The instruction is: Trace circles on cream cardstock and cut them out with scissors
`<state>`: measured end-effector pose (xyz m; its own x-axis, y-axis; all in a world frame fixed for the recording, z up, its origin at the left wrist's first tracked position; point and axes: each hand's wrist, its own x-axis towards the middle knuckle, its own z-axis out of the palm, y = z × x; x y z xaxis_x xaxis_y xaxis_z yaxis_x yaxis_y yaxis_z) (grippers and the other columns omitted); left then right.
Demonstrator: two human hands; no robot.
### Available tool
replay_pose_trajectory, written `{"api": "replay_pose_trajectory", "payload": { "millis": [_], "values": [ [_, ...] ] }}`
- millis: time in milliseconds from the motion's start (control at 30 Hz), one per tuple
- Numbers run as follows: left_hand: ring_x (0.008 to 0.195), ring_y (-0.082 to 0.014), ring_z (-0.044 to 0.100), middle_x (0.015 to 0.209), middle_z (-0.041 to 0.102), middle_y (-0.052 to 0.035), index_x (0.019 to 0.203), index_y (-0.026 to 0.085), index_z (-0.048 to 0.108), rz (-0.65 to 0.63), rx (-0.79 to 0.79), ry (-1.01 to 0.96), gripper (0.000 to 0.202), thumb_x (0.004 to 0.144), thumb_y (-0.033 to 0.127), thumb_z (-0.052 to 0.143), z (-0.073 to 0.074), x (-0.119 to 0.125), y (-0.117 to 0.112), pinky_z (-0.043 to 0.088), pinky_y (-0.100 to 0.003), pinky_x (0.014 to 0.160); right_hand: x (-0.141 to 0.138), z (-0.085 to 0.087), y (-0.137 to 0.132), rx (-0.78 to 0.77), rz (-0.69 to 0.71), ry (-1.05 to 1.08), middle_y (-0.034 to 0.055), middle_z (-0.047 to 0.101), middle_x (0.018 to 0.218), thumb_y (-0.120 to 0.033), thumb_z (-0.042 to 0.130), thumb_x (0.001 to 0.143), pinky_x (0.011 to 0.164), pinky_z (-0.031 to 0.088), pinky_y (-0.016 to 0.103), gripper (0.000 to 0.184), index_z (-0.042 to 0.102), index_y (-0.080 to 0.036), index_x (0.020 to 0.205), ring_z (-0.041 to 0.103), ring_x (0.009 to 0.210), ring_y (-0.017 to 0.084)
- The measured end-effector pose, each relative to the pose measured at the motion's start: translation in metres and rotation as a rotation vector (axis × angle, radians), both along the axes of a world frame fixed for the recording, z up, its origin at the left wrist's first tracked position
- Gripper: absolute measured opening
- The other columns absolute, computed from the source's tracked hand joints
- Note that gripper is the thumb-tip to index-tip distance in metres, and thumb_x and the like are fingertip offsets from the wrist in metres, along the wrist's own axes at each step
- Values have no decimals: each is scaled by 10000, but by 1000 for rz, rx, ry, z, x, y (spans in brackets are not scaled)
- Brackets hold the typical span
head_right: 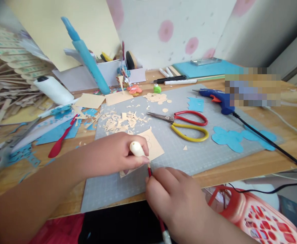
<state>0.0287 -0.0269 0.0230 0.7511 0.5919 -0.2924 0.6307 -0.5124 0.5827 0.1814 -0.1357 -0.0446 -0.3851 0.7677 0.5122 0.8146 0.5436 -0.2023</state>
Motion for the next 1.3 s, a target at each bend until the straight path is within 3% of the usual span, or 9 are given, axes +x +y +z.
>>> {"api": "replay_pose_trajectory", "payload": {
  "millis": [233,400,600,767,1000,1100,1200,1300],
  "values": [
    [517,-94,530,610,598,53,754,237,569,2,27,-22,173,727,390,493,0,1,0,297,-216,440,-3,10,-1,52,38,99,25,544,541,-63,462,784,449,370,254,246,492,-164,562,517,518,138],
    [459,-88,498,569,572,48,758,226,565,8,-17,-23,175,730,381,491,2,1,-1,289,-220,431,-7,15,2,38,114,-46,28,534,535,-73,335,837,433,342,268,330,516,-170,579,463,479,138],
    [502,-91,486,621,566,40,735,223,560,7,39,-27,150,712,365,518,4,0,-1,286,-219,441,-14,3,3,36,105,-40,42,559,646,-59,387,808,474,336,271,236,500,-167,631,456,538,143],
    [553,-106,504,688,589,30,748,223,566,-1,43,-58,154,711,360,506,2,0,-1,301,-227,457,-21,11,6,51,68,-68,32,552,638,-52,390,795,503,358,253,245,462,-171,592,476,557,134],
    [527,-115,517,629,599,26,735,224,576,9,25,-74,143,709,339,495,2,-1,-4,319,-233,472,-29,19,12,99,47,-152,13,510,517,-21,325,757,402,318,232,277,423,-190,561,440,443,121],
    [507,-114,526,584,593,27,741,218,575,17,-24,-74,143,717,336,498,4,-1,-5,328,-228,465,-24,14,7,87,44,-58,7,536,564,-40,380,762,443,368,248,212,432,-206,640,482,495,137],
    [494,-110,544,558,583,35,745,210,573,13,-93,-97,141,716,333,511,8,-6,-2,353,-216,458,-10,13,-5,37,57,172,6,568,656,-64,472,753,495,420,254,170,453,-224,807,535,564,143],
    [481,-95,553,554,572,41,778,204,567,90,-186,-238,143,716,318,508,14,-13,6,380,-189,436,10,19,-12,-33,-70,380,32,576,768,-129,481,775,525,436,271,163,468,-234,899,567,646,163]
  ]
}}
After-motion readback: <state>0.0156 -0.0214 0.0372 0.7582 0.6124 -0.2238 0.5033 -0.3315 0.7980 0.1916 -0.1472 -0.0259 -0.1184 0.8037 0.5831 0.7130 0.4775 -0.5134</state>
